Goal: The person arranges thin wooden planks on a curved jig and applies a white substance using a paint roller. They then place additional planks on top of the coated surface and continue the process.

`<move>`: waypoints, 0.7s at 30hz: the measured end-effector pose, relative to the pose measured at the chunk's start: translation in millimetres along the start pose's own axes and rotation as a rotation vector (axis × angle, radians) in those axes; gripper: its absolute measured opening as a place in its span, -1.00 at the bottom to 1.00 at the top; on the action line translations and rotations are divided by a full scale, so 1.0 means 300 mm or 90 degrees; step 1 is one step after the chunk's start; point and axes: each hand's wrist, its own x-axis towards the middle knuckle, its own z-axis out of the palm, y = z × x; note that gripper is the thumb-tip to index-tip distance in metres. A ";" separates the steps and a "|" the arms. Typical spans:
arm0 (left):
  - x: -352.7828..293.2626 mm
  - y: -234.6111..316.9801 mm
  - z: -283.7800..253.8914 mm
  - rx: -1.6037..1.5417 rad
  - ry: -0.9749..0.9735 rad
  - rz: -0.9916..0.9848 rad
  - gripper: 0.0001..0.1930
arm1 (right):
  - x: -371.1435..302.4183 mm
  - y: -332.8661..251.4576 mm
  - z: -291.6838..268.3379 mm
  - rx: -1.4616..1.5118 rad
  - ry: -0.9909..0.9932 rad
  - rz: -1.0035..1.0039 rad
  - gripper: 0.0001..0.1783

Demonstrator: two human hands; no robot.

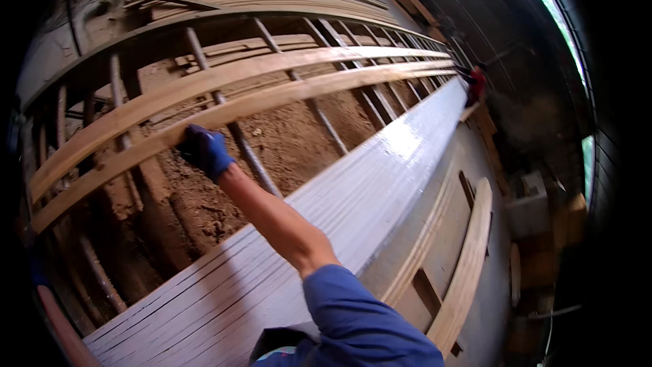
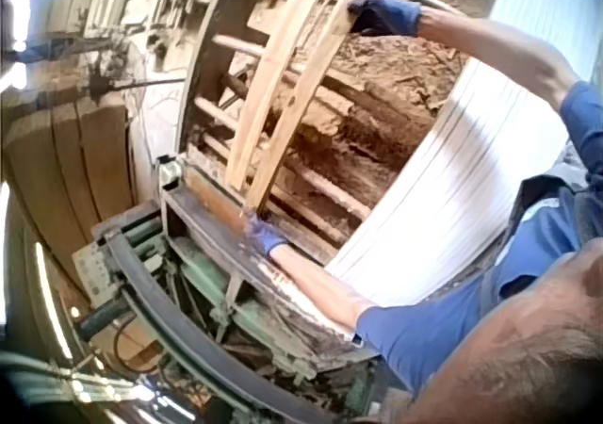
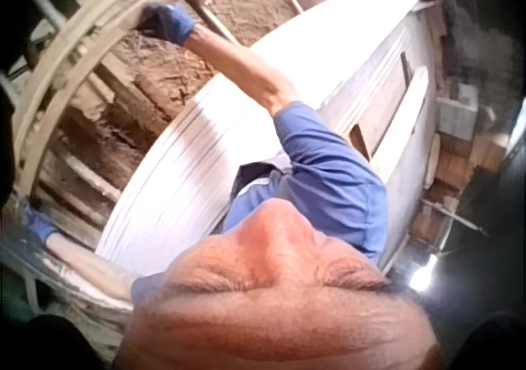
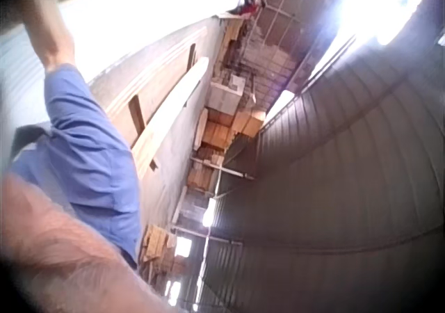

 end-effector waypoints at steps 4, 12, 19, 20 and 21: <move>-0.130 0.030 0.016 -0.164 0.006 -0.167 -0.54 | -0.159 0.007 -0.110 -0.144 -0.042 -0.100 -0.73; -0.369 0.302 0.130 -0.082 0.015 -0.070 -0.61 | -0.228 -0.061 -0.058 -1.083 -0.102 -0.456 -0.81; -0.648 0.528 0.117 0.071 -0.064 -0.083 -0.61 | -0.344 0.007 -0.385 -0.895 -0.114 -0.255 -0.84; -0.638 0.475 0.119 0.121 -0.088 -0.105 -0.59 | -0.323 0.014 -0.364 -0.851 -0.123 -0.214 -0.86; -0.626 0.502 0.143 0.151 -0.042 -0.085 -0.57 | -0.308 0.010 -0.331 -0.809 -0.124 -0.177 -0.86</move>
